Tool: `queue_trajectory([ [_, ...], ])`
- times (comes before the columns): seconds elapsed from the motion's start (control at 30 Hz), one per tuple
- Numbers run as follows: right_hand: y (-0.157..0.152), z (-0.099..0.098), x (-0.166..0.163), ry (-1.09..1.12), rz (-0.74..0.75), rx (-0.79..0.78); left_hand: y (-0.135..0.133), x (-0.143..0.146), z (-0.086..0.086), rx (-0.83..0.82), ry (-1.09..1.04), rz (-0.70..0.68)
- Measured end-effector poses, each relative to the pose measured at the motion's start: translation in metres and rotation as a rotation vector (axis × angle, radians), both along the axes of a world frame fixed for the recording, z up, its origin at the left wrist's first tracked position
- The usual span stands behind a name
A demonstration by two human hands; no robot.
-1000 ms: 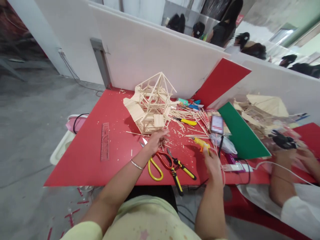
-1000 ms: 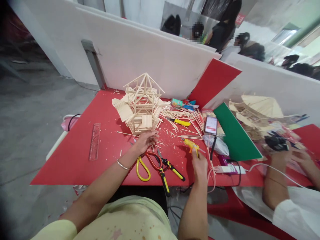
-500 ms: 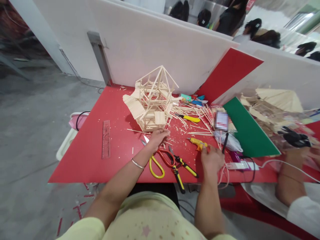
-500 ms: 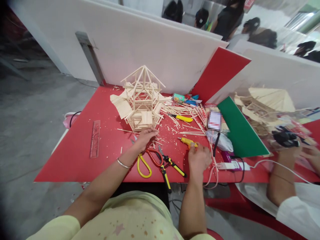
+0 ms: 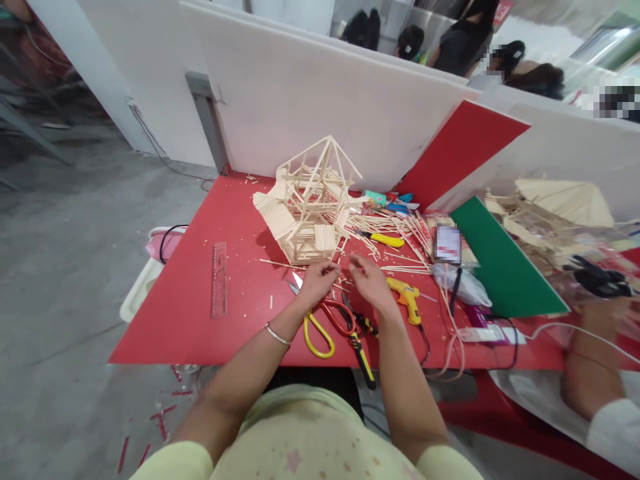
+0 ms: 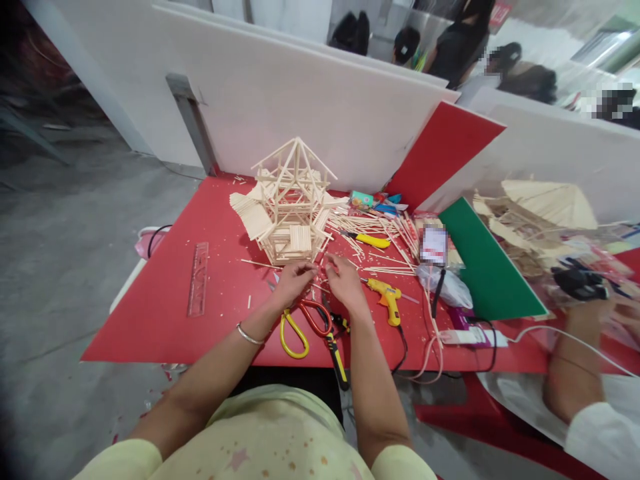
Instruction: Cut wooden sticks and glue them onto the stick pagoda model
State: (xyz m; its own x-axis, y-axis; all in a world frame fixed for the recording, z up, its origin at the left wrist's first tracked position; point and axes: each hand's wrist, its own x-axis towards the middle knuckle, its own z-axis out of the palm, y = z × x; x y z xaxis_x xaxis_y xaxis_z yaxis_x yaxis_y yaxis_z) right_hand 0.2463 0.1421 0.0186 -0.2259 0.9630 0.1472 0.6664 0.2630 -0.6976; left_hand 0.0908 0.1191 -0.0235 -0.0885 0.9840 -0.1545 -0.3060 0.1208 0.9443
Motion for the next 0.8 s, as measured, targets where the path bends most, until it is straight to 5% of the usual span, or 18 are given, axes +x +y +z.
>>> queue_trajectory([
  [0.13, 0.005, -0.001, -0.011, -0.013, 0.049, 0.029, 0.0, -0.004, 0.002, 0.128, 0.112, 0.083],
  [0.47, -0.014, 0.001, -0.015, -0.037, 0.004, 0.057, -0.007, -0.023, 0.033, -0.019, -0.18, 0.337],
  [0.8, -0.028, 0.012, -0.034, -0.338, -0.023, -0.066, 0.001, -0.035, 0.027, -0.053, -0.403, 0.578],
])
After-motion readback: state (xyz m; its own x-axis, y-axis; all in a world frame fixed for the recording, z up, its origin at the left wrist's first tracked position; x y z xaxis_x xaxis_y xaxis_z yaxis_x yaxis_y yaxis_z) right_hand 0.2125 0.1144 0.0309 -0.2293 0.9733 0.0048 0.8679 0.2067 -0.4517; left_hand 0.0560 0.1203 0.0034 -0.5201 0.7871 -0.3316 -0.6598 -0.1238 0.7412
